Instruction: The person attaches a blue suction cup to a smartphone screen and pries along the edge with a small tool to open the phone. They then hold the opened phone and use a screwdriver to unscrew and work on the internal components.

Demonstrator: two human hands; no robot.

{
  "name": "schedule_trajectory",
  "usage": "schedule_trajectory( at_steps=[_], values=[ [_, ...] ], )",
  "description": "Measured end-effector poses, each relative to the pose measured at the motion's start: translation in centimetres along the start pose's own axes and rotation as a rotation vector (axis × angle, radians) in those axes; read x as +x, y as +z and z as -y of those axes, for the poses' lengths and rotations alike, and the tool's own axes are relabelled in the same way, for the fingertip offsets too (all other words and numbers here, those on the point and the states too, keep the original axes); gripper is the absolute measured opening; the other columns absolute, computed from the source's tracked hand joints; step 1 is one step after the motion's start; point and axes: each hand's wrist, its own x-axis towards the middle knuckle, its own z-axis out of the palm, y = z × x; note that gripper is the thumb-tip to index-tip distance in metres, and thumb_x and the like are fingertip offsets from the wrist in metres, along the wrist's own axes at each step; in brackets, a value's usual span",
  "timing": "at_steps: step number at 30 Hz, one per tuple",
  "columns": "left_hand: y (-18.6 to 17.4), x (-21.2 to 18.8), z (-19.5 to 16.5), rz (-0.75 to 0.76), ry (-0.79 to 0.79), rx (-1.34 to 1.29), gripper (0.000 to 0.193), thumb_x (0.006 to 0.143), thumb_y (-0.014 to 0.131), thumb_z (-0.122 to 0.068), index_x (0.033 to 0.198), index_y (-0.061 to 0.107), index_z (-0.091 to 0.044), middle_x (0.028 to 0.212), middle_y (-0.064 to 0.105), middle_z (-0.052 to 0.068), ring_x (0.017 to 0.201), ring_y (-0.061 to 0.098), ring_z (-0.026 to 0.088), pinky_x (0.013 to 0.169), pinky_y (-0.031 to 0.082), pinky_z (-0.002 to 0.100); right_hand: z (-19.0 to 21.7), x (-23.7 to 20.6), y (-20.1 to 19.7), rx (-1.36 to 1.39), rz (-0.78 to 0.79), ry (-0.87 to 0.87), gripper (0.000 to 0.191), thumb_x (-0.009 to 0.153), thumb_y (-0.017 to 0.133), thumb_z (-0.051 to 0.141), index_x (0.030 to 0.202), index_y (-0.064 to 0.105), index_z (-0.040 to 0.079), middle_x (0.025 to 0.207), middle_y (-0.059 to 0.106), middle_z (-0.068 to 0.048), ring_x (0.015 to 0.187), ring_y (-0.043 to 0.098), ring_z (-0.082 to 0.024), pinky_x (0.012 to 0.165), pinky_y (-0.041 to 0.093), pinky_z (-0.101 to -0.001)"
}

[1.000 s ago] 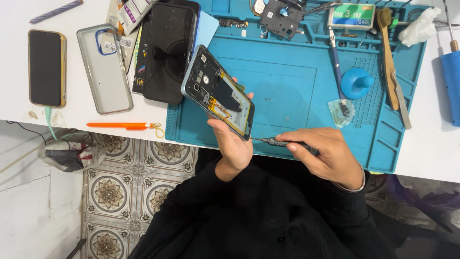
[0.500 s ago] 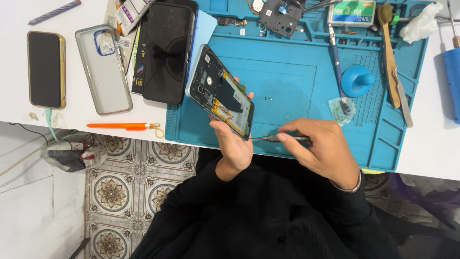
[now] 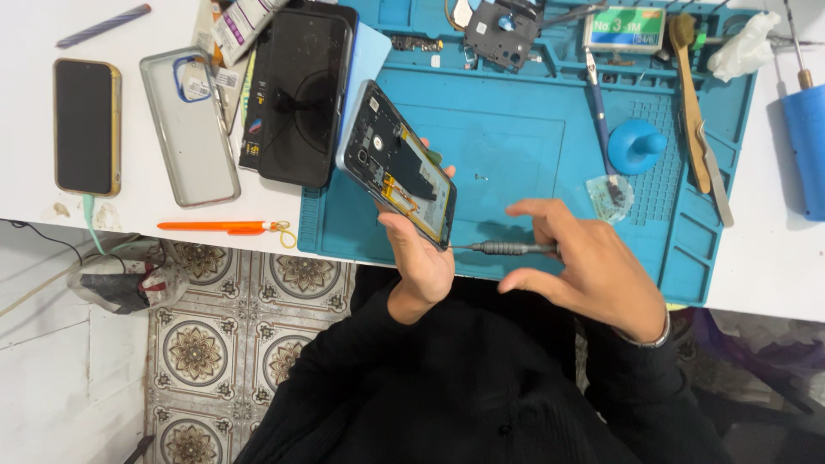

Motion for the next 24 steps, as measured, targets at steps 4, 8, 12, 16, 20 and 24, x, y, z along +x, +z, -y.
schedule_trajectory(
  at_steps=[4, 8, 12, 16, 20, 24],
  values=[
    [-0.1, 0.0, 0.0, 0.006, 0.024, -0.004, 0.072, 0.113, 0.029, -0.058, 0.166, 0.017, -0.010, 0.167, 0.030, 0.018, 0.147, 0.039, 0.026, 0.126, 0.041, 0.050, -0.5, -0.2, 0.4, 0.061, -0.041, -0.050, 0.054, 0.083, 0.080, 0.017, 0.129, 0.054, 0.010, 0.071, 0.053, -0.005, 0.057, 0.054, -0.020, 0.053, 0.044, -0.0345],
    [-0.2, 0.0, 0.1, 0.011, 0.006, -0.019, 0.071, 0.113, 0.028, -0.057, 0.166, 0.016, -0.011, 0.167, 0.030, 0.018, 0.147, 0.039, 0.025, 0.123, 0.040, 0.046, -0.9, -0.3, 0.3, 0.192, 0.011, -0.121, 0.074, 0.067, 0.091, 0.025, 0.127, 0.051, 0.007, 0.069, 0.047, -0.006, 0.057, 0.044, -0.022, 0.049, 0.040, -0.0349],
    [-0.2, 0.0, 0.1, -0.002, 0.006, -0.013, 0.070, 0.114, 0.028, -0.056, 0.165, 0.017, -0.010, 0.167, 0.031, 0.019, 0.149, 0.041, 0.027, 0.124, 0.041, 0.048, -1.0, 0.0, 0.3, 0.096, -0.022, -0.055, 0.060, 0.078, 0.082, 0.016, 0.129, 0.052, 0.008, 0.069, 0.047, -0.004, 0.056, 0.047, -0.018, 0.051, 0.042, -0.0332],
    [-0.2, 0.0, 0.1, 0.002, 0.003, -0.010, 0.071, 0.114, 0.027, -0.058, 0.166, 0.017, -0.010, 0.167, 0.030, 0.019, 0.147, 0.040, 0.026, 0.122, 0.041, 0.047, -0.9, 0.0, 0.3, 0.145, 0.011, -0.071, 0.063, 0.074, 0.088, 0.022, 0.126, 0.054, 0.008, 0.068, 0.048, -0.004, 0.055, 0.046, -0.018, 0.049, 0.041, -0.0332],
    [-0.2, 0.1, 0.1, 0.006, 0.024, -0.004, 0.072, 0.113, 0.029, -0.058, 0.167, 0.016, -0.012, 0.165, 0.029, 0.017, 0.149, 0.037, 0.026, 0.122, 0.041, 0.048, -0.9, -0.1, 0.6, 0.102, -0.051, -0.072, 0.051, 0.081, 0.072, 0.008, 0.129, 0.056, 0.009, 0.072, 0.051, -0.003, 0.060, 0.053, -0.014, 0.055, 0.047, -0.0292],
    [-0.1, 0.1, 0.2, 0.000, 0.026, -0.001, 0.071, 0.113, 0.029, -0.058, 0.167, 0.016, -0.013, 0.169, 0.028, 0.016, 0.151, 0.036, 0.026, 0.123, 0.040, 0.049, -1.3, -0.1, 0.6, 0.129, -0.005, -0.074, 0.043, 0.079, 0.084, 0.018, 0.117, 0.066, 0.009, 0.073, 0.060, -0.006, 0.054, 0.053, -0.015, 0.050, 0.045, -0.0290]
  ],
)
